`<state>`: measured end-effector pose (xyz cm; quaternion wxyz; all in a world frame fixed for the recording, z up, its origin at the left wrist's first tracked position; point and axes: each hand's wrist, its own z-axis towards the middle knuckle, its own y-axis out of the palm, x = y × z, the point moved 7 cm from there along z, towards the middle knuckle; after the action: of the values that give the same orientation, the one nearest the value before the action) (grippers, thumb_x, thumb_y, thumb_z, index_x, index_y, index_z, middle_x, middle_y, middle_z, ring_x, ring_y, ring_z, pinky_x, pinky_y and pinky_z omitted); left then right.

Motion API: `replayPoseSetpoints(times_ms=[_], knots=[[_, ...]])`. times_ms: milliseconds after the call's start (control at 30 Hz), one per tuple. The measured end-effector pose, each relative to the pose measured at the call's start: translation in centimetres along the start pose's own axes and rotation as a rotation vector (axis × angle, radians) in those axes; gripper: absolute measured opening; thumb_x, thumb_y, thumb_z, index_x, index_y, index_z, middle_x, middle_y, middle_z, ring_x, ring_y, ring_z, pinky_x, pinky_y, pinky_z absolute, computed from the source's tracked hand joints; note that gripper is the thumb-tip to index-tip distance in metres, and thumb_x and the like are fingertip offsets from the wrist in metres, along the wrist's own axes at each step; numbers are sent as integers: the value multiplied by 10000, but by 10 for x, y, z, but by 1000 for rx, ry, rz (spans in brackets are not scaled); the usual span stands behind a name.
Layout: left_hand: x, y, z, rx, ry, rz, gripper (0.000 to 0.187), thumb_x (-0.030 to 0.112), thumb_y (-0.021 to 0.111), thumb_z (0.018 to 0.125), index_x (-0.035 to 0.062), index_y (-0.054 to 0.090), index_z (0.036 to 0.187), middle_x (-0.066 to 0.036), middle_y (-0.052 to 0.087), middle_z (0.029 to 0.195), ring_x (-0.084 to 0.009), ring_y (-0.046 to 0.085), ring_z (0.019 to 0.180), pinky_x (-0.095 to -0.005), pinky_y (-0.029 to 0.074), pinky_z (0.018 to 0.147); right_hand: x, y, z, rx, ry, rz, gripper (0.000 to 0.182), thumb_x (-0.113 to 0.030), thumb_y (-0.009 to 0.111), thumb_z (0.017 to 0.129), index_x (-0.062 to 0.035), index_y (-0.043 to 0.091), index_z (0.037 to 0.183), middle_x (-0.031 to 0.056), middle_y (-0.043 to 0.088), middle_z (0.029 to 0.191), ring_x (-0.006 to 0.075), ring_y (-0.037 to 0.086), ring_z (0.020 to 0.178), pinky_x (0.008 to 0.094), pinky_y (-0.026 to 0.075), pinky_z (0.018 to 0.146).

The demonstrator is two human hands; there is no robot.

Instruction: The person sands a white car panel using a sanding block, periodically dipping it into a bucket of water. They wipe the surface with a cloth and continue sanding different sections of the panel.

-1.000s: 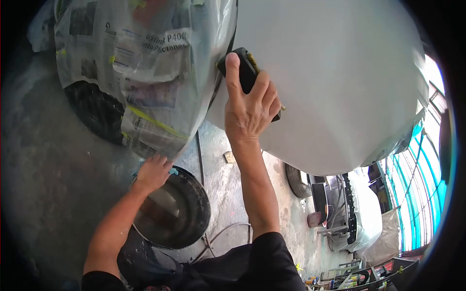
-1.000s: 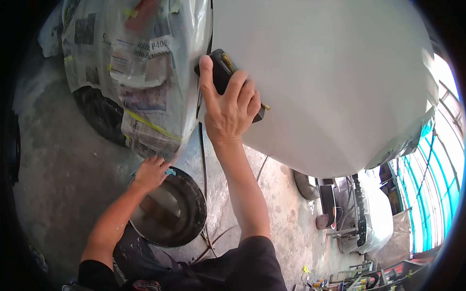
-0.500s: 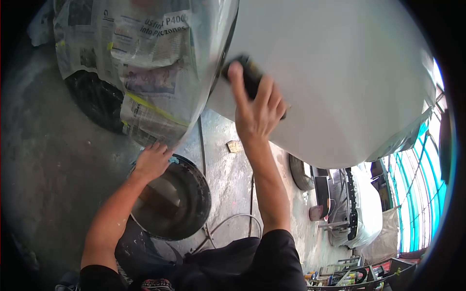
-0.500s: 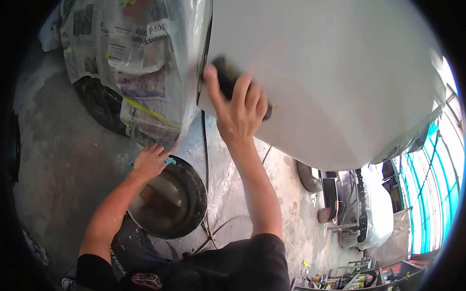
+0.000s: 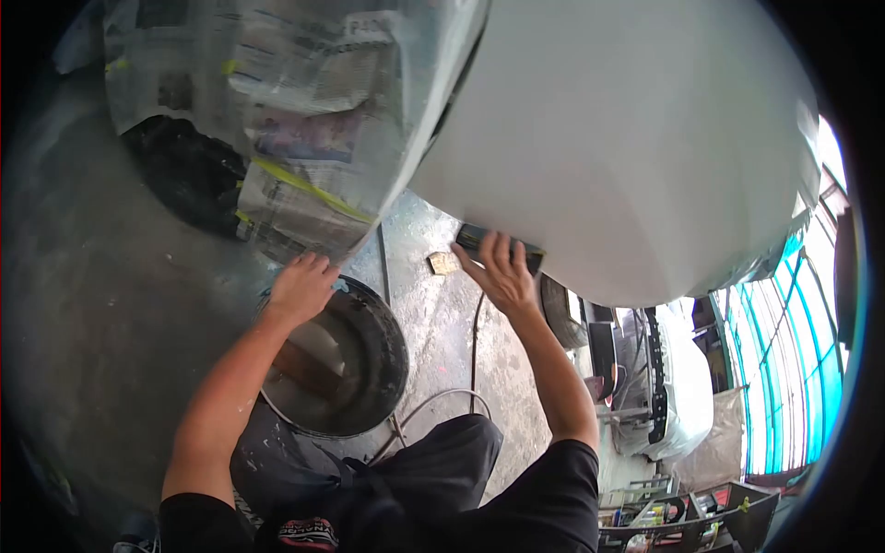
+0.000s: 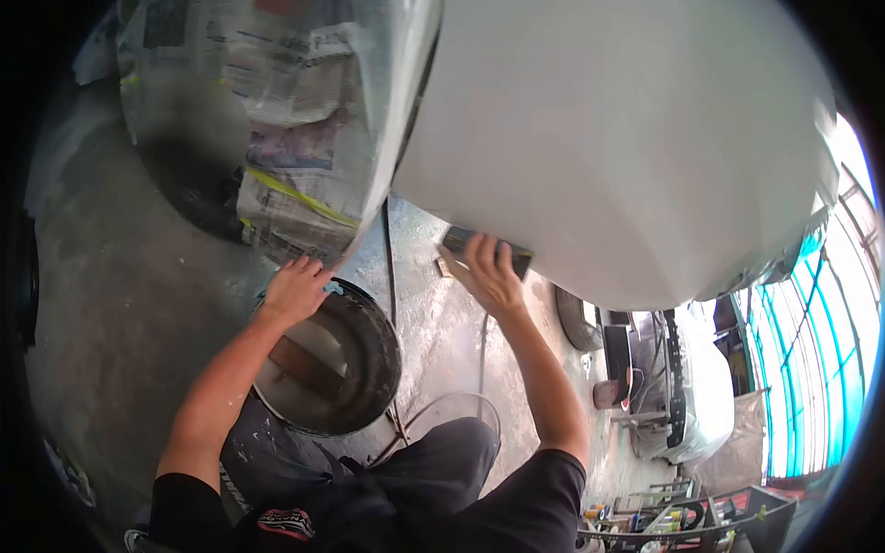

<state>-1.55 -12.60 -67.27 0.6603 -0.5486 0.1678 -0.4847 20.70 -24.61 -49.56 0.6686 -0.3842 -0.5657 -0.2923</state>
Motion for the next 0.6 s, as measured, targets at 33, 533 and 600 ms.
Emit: replayPoseSetpoints(times_ms=[33,533,600], knots=[[-2,-1,1,11,-6,-9,412,272,756,857,130,667,1234,-64,639,1126,-282,585,1161,-433,485,972,-2,-5,16,-9,-19,-12,574,-286,504,1007,-356,421,1570,185,561,1305,345,541,1208,489,441,993],[2,-3,11,12,1,-30,380,263,775,844,126,684,1186,-53,636,1084,-275,600,1122,-428,498,932,-13,9,16,154,224,92,645,-352,597,959,-419,399,1570,148,588,1326,308,604,1217,517,459,1027],[2,-2,10,15,11,-12,382,271,778,840,130,683,1182,-51,639,1080,-271,603,1116,-425,498,930,-9,-6,38,171,295,123,609,-374,578,980,-429,405,1561,141,586,1335,287,598,1234,489,432,1074]])
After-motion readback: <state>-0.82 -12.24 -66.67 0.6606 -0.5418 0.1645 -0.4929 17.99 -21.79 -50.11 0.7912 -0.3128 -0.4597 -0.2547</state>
